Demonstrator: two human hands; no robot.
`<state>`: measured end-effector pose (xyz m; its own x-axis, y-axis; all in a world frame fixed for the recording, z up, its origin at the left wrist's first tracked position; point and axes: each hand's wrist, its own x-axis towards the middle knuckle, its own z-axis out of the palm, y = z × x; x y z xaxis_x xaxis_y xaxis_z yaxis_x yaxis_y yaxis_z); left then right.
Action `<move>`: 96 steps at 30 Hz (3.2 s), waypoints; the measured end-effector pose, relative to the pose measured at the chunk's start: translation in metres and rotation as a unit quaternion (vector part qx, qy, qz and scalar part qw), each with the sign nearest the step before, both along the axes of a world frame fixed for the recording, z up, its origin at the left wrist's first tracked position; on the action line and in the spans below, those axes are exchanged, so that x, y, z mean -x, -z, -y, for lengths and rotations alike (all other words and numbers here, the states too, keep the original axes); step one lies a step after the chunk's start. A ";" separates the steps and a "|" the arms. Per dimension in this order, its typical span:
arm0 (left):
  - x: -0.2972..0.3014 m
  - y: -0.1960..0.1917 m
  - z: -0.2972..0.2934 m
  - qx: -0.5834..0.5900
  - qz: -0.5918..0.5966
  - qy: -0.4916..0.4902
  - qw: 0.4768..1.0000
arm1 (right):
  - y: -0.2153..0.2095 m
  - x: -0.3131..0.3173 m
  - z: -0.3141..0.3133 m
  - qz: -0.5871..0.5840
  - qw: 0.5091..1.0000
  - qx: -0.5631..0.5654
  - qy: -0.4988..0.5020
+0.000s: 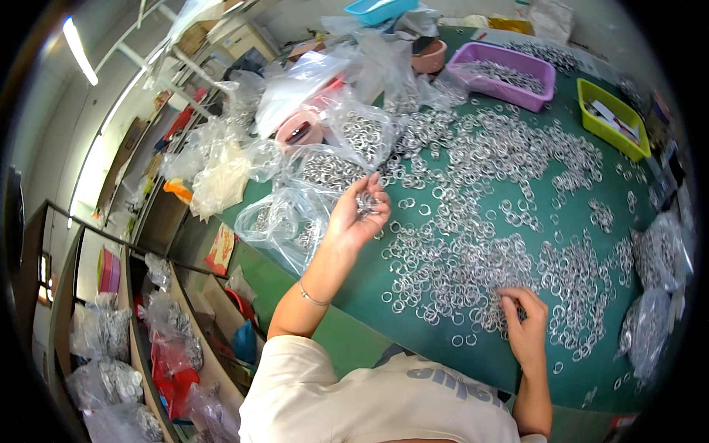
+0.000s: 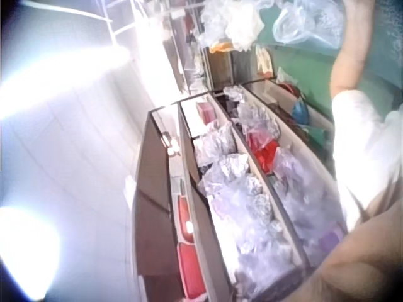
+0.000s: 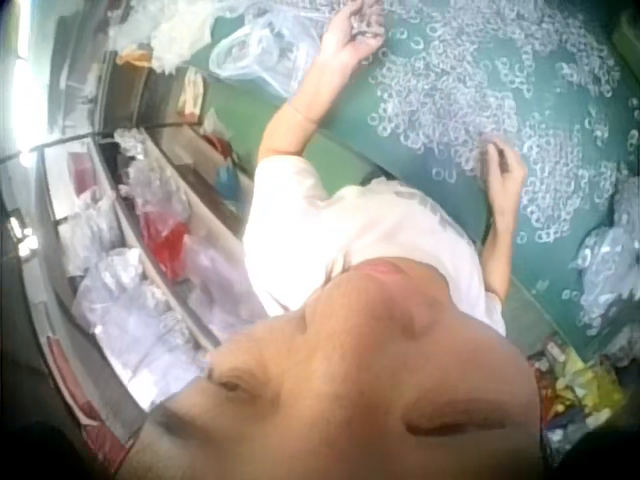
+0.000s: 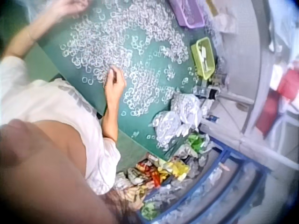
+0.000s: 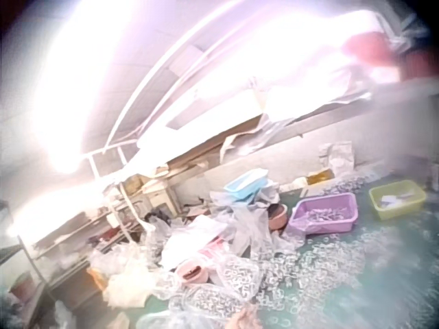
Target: The person picks up and sorts small silver metal rings on a green surface by hand, moving them between piles and placing them into plastic bags.
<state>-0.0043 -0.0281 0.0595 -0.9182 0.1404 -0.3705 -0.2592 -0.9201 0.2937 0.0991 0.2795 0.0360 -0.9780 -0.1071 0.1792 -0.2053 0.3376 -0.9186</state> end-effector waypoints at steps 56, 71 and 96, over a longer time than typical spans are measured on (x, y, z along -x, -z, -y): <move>-0.112 0.069 -0.112 0.845 -0.422 0.206 0.255 | 0.039 -0.009 -0.036 -0.160 0.912 -0.376 -0.022; -0.118 0.074 -0.137 0.810 -0.413 0.164 0.382 | 0.036 -0.027 -0.017 -0.108 0.932 -0.342 -0.046; -0.106 0.053 -0.153 0.737 -0.379 0.208 0.519 | 0.029 -0.040 -0.066 -0.027 0.944 -0.319 -0.076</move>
<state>0.1022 0.1244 0.0060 -0.8823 0.4620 0.0902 0.3597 0.5381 0.7623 0.1393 0.3457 0.0071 -0.9341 -0.3479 0.0801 -0.3363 0.7823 -0.5244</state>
